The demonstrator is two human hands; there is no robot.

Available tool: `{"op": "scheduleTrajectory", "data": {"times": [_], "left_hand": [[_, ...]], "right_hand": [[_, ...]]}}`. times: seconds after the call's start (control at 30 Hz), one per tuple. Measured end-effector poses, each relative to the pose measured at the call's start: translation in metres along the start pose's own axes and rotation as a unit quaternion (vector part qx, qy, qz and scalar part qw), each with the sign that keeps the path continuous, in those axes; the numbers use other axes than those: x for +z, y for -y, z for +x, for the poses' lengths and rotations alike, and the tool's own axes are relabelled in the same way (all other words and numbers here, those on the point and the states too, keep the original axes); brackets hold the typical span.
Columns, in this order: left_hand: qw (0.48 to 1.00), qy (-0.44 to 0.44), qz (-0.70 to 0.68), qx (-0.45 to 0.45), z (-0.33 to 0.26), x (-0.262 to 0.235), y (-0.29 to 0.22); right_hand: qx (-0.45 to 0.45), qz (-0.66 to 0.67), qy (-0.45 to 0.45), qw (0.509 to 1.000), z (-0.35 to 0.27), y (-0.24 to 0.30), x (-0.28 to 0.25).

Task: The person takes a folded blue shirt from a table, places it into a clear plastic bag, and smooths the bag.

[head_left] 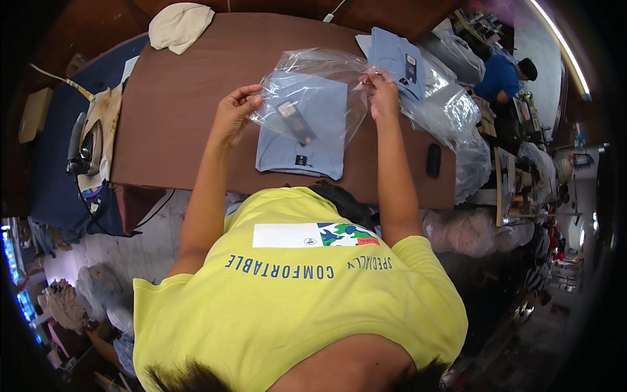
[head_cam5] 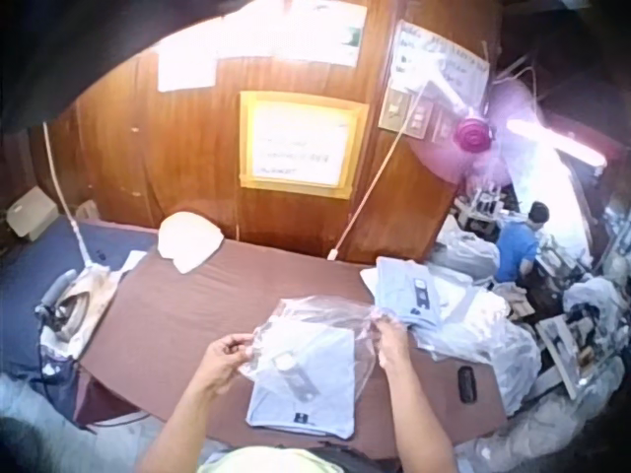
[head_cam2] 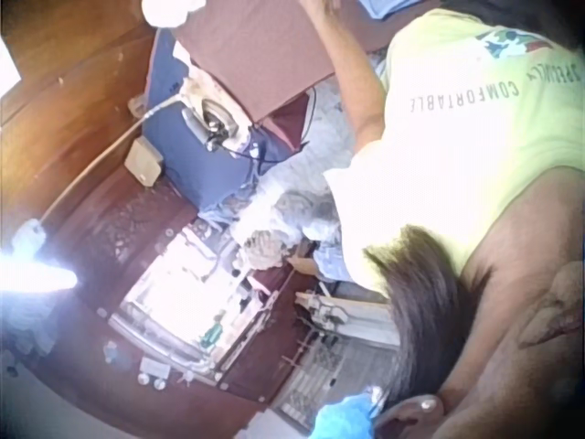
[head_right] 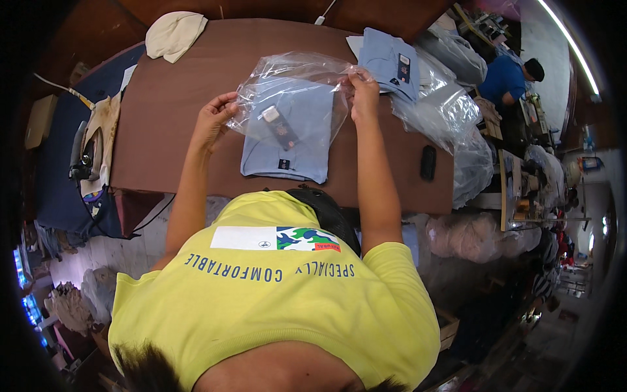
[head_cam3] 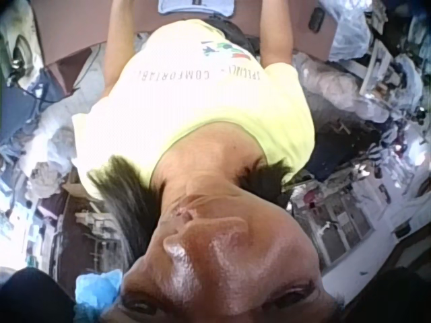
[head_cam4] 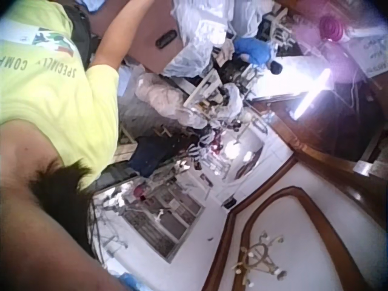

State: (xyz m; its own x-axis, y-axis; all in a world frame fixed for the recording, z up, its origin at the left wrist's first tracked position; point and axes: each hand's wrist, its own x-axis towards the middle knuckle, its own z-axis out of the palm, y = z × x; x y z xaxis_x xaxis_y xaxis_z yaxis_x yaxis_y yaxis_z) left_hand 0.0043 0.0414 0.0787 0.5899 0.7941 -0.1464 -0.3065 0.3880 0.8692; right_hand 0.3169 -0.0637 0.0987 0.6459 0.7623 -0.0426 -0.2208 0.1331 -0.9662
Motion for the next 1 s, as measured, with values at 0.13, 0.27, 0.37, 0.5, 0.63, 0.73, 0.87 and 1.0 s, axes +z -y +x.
{"op": "scheduleTrajectory", "data": {"times": [0.13,0.27,0.37,0.5,0.63,0.73,0.87,1.0], "left_hand": [[0.999,0.016,0.027,-0.002,0.001,-0.006,-0.008],[0.999,0.019,0.027,-0.016,0.006,-0.007,-0.012],[0.997,0.031,0.07,-0.02,0.013,-0.009,-0.011],[0.99,0.047,0.131,0.015,0.019,-0.004,-0.015],[0.969,0.114,0.207,0.067,0.023,0.004,-0.023],[0.954,0.153,0.247,0.076,0.023,0.017,-0.031],[0.935,0.248,0.24,0.085,0.026,0.019,-0.033],[0.933,0.277,0.226,0.047,0.017,0.021,-0.039]], "right_hand": [[0.028,0.003,-0.033,0.999,0.003,-0.004,0.005],[-0.029,0.004,0.05,0.998,0.012,-0.01,-0.007],[-0.103,-0.2,0.061,0.973,0.001,0.014,-0.006],[-0.181,-0.427,0.04,0.885,-0.018,0.062,-0.002],[-0.286,-0.562,0.044,0.775,-0.034,0.093,0.009],[-0.322,-0.511,0.218,0.766,-0.045,0.084,0.043],[-0.281,-0.573,0.206,0.742,-0.048,0.033,0.067],[-0.248,-0.497,0.194,0.809,-0.012,0.019,0.062]]}}
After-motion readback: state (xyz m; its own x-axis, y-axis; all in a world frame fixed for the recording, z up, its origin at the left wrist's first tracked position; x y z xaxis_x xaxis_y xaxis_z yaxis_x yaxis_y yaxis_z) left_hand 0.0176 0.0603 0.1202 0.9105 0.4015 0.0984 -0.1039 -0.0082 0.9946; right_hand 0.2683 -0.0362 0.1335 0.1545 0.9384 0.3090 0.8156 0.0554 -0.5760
